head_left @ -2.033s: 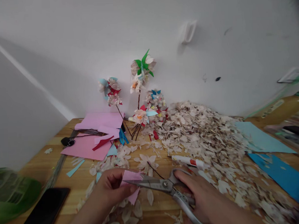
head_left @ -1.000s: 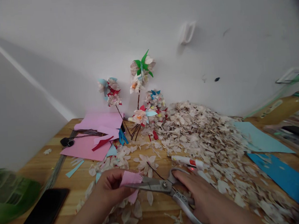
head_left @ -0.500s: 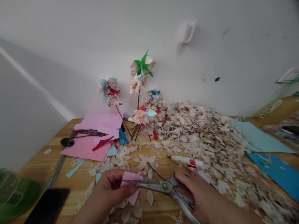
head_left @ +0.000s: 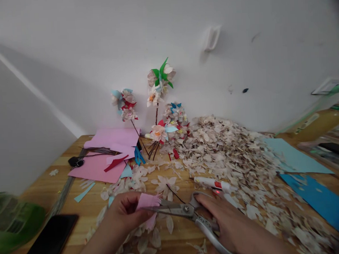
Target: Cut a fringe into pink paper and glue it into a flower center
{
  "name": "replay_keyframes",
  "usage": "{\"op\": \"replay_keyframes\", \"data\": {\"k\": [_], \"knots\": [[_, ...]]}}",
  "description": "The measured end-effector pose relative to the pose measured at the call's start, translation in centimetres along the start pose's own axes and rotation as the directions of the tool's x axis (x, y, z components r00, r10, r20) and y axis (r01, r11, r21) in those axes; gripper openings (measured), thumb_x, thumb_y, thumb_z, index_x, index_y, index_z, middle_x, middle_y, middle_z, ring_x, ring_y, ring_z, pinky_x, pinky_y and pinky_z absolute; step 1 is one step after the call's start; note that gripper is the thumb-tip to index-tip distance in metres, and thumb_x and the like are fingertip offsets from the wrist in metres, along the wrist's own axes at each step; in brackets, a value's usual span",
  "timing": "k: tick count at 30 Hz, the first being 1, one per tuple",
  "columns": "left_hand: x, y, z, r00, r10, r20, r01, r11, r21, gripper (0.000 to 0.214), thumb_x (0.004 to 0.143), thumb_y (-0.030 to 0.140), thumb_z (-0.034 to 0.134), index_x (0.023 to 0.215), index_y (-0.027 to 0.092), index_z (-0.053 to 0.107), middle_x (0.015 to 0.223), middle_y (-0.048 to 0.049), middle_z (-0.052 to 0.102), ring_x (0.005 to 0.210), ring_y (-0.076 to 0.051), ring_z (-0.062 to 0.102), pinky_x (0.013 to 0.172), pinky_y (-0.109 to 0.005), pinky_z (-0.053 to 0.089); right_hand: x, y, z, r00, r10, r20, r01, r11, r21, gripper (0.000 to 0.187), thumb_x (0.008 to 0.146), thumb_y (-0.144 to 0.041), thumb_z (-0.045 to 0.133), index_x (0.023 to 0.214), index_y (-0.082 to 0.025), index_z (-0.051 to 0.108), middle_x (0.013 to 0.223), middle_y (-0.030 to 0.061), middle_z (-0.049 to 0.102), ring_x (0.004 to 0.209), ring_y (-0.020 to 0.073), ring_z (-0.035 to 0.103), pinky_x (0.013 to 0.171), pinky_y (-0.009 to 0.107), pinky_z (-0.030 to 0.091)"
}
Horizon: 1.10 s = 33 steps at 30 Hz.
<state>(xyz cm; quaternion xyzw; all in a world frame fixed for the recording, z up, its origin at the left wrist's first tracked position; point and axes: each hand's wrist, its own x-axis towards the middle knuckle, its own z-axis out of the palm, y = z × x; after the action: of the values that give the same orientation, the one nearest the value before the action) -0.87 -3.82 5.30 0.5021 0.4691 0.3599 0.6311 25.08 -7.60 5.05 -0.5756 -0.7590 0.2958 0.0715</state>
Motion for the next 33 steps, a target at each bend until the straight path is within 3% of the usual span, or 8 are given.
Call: {"op": "replay_keyframes", "data": {"k": [13, 23, 33], "knots": [[-0.13, 0.61, 0.83, 0.998, -0.054, -0.019, 0.053, 0.998, -0.043, 0.035, 0.050, 0.040, 0.082, 0.079, 0.023, 0.075, 0.073, -0.0031, 0.073, 0.073, -0.018, 0.063, 0.067, -0.020, 0.046, -0.06, -0.43, 0.26, 0.999, 0.023, -0.045, -0.025, 0.999, -0.029, 0.061, 0.041, -0.042, 0.085, 0.090, -0.025, 0.053, 0.093, 0.0003, 0.059, 0.083, 0.0229, 0.053, 0.074, 0.031, 0.039], [-0.17, 1.00, 0.90, 0.996, -0.091, 0.014, 0.092, 0.989, -0.117, 0.035, 0.049, 0.037, 0.084, 0.081, 0.026, 0.074, 0.072, -0.0007, 0.073, 0.072, -0.014, 0.063, 0.069, -0.017, 0.045, 0.13, -0.08, 0.54, 0.998, 0.033, -0.044, -0.036, 0.998, -0.055, 0.059, 0.041, -0.051, 0.082, 0.082, -0.024, 0.051, 0.083, -0.0018, 0.057, 0.073, 0.0190, 0.051, 0.061, 0.025, 0.036], [-0.02, 0.61, 0.58, 0.995, -0.095, -0.004, 0.094, 0.992, -0.087, 0.034, 0.048, 0.038, 0.084, 0.078, 0.024, 0.075, 0.074, -0.0021, 0.074, 0.074, -0.017, 0.063, 0.067, -0.019, 0.045, 0.23, -0.51, -0.06, 0.999, -0.020, -0.041, 0.017, 0.997, -0.071, 0.049, 0.054, -0.055, 0.072, 0.085, -0.023, 0.050, 0.085, 0.0008, 0.059, 0.073, 0.0207, 0.052, 0.068, 0.030, 0.039]]}}
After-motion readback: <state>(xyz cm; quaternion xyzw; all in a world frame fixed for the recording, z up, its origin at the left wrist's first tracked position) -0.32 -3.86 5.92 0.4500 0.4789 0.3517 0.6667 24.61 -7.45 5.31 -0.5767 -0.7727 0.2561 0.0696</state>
